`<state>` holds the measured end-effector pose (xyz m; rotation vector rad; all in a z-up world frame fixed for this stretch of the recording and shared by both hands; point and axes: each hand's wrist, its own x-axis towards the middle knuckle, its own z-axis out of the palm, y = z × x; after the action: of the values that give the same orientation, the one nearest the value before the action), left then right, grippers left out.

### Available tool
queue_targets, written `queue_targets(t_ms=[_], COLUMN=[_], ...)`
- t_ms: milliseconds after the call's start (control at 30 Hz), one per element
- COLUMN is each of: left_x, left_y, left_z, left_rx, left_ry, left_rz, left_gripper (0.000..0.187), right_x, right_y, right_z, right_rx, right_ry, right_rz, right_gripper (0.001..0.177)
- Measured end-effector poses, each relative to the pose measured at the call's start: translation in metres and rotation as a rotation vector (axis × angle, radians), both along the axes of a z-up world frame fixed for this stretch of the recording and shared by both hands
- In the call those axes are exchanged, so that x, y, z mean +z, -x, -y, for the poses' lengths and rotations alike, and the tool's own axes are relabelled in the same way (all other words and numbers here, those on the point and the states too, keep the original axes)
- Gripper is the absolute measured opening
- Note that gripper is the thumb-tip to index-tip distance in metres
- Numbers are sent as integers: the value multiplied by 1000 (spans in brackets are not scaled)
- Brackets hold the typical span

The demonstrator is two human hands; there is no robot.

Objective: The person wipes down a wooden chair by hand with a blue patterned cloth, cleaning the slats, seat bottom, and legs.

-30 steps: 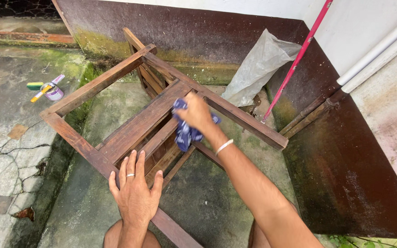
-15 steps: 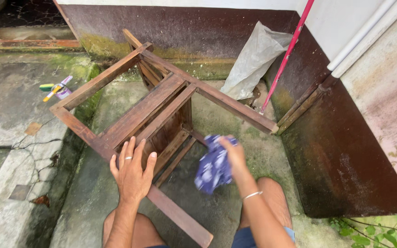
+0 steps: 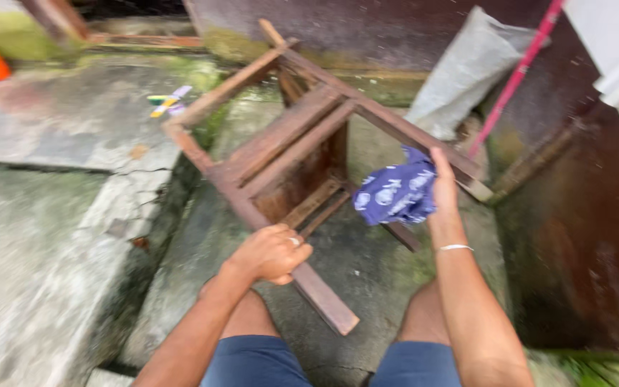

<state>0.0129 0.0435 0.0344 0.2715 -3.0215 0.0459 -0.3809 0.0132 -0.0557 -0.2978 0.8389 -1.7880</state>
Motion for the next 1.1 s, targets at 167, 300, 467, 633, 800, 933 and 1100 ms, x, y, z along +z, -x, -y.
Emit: queue_targets(t_ms=[167,300,467,633,800,933,1100], left_x=[-15,-14,-29,-47,-87,-168,-265], left_y=[4,6,21,31,23,30,54], left_z=[1,-8,-42,-91,-131,-157,-191], left_rx=[-93,-107,-82,-25,121,187,373], left_ry=[32,58,44,131,159,109,-28], left_rz=[-87,-135,-301,-523,-581,-583,-680], left_gripper=[46,48,45,27,18,14,12], right_x=[11,15,11,-24,-5,18,24], right_y=[7,27,53,104,97,63,49], right_z=[8,-3,-24,-25,2,-8,-30], right_rx=[-228,-202,-88,-49,114,117,101], right_ry=[-82,23,72,139,184,102,55], right_rz=[34,-225,-197,-306,-400,-411,-467], right_gripper=[42,29,37,34,37,40,42])
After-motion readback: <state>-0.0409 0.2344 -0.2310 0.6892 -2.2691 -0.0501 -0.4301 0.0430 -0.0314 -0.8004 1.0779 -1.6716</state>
